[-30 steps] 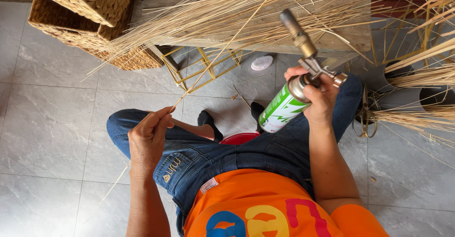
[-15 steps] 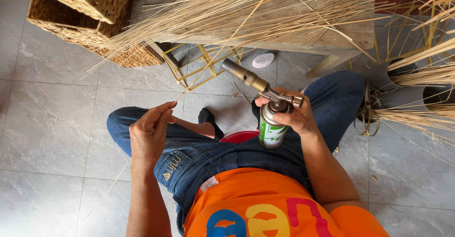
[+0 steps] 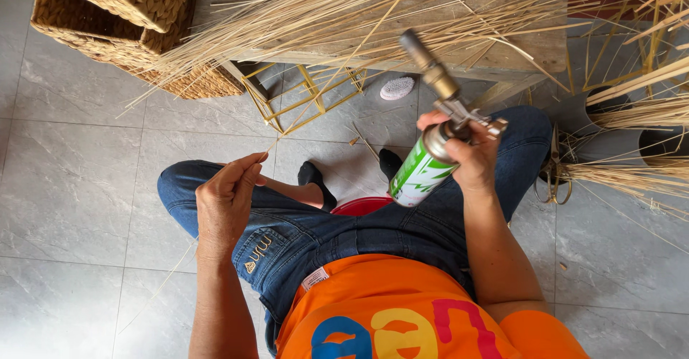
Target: The person sits on a low stool and repeatedly heats thin bamboo sticks with a handheld blowtorch. They hold each stick in one hand and apply the flame with the other, then place the heated stick onto a nearby pile.
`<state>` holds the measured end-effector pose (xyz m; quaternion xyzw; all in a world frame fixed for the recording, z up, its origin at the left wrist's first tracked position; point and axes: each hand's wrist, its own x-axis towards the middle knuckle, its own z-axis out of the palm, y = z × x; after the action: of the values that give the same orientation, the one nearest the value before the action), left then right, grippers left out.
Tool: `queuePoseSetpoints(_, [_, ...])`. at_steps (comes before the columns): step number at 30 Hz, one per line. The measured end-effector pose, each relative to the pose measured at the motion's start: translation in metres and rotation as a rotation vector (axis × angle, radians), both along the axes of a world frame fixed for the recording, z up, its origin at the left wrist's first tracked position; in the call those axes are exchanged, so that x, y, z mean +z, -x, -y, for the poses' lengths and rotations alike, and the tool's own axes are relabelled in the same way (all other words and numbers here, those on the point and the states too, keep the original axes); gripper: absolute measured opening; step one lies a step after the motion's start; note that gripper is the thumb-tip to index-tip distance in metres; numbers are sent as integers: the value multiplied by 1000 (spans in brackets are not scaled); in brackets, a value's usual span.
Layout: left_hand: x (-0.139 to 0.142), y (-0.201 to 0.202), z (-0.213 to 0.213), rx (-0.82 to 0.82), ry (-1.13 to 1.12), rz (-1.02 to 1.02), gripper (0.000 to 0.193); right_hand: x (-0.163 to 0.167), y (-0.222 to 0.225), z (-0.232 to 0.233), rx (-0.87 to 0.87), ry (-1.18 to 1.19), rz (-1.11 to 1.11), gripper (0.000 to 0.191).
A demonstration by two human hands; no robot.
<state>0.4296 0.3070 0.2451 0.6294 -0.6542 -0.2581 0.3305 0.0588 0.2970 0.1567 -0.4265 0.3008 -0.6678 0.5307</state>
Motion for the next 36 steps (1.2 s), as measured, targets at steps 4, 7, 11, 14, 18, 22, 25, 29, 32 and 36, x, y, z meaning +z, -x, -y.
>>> queuePoseSetpoints(4, [-6, 4, 8, -17, 2, 15, 18, -12, -10, -4, 140, -4, -161, 50])
queuePoseSetpoints(7, [-12, 7, 17, -27, -13, 21, 19, -17, -12, -4, 145, 7, -236, 47])
queuePoseSetpoints(11, [-24, 14, 33, -19, -106, 31, 18, -22, -2, 8, 1, -35, -76, 50])
queuePoseSetpoints(14, [-37, 23, 51, -84, -42, -6, 16, -27, 16, 20, -130, 4, 6, 44])
queuePoseSetpoints(18, [-64, 49, 89, -177, 96, 50, 15, -37, 42, 32, -328, 47, -10, 37])
queuePoseSetpoints(22, [-96, 97, 135, -264, 182, 74, 12, -52, 57, 36, -415, 67, -24, 38])
queuePoseSetpoints(25, [-120, 144, 170, -328, 299, 103, 8, -64, 62, 37, -456, 61, -35, 40])
queuePoseSetpoints(29, [-152, 205, 214, -360, 354, 155, 7, -77, 67, 39, -475, 21, -35, 43])
queuePoseSetpoints(32, [-174, 247, 245, -346, 378, 189, 7, -82, 73, 42, -498, 39, -89, 41])
queuePoseSetpoints(36, [-199, 288, 285, -343, 371, 314, 9, -87, 75, 47, -512, -4, -38, 38])
